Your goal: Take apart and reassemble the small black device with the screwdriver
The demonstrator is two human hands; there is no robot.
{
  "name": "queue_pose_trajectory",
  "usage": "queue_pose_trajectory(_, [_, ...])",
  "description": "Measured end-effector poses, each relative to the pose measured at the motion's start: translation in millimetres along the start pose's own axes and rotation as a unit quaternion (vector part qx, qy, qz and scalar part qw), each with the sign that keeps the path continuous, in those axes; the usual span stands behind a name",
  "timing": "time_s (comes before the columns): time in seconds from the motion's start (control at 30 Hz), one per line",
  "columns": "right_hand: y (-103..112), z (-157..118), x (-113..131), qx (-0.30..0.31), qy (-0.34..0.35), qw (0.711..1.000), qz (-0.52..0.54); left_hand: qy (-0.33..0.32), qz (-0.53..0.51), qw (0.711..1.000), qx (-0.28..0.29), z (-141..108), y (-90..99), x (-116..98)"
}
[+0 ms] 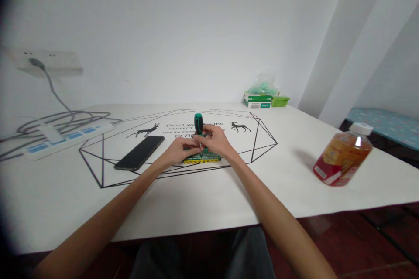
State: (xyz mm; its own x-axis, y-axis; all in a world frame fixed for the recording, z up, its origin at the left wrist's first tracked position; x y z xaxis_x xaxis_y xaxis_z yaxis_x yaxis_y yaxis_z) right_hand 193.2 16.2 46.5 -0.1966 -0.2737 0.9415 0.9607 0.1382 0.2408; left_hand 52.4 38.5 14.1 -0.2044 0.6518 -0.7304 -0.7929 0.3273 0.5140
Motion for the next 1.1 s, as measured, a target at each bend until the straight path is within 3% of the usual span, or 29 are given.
queue_pose_trajectory(0.47, [-4.2, -1.7, -1.9, 0.029, 0.002, 0.999, 0.015, -0.019, 0.01, 1.0, 0.021, -0.1, -0.3, -5.9])
queue_pose_trajectory(0.73, [-5.2, -0.6, -3.7, 0.02, -0.005, 0.999, 0.025, 0.001, 0.026, 1.0, -0.014, 0.3, 0.0, -0.2])
queue_pose_trajectory(0.93, [-5.4, -0.1, -4.9, 0.022, -0.002, 0.999, 0.028, -0.033, 0.026, 0.999, 0.029, 1.6, -1.2, -1.8])
queue_pose_trajectory(1.1, [-5.9, -1.0, -3.3, 0.021, 0.008, 0.999, 0.025, -0.009, 0.029, 1.0, 0.003, 1.9, -0.9, 1.5])
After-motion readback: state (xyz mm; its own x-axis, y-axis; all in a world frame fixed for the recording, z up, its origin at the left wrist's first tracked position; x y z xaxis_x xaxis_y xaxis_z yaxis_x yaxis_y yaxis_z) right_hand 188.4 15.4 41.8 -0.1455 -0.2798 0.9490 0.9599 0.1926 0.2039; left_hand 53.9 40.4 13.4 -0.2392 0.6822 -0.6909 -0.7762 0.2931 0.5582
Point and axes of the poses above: each hand's wrist, its own z-axis towards the middle knuckle, its own y-axis out of the back of the hand, x = y × z, the point moved 4 cm from there along z, towards the middle knuckle, and after that the axes turned 9 degrees about -y, right-handed, at the moved point
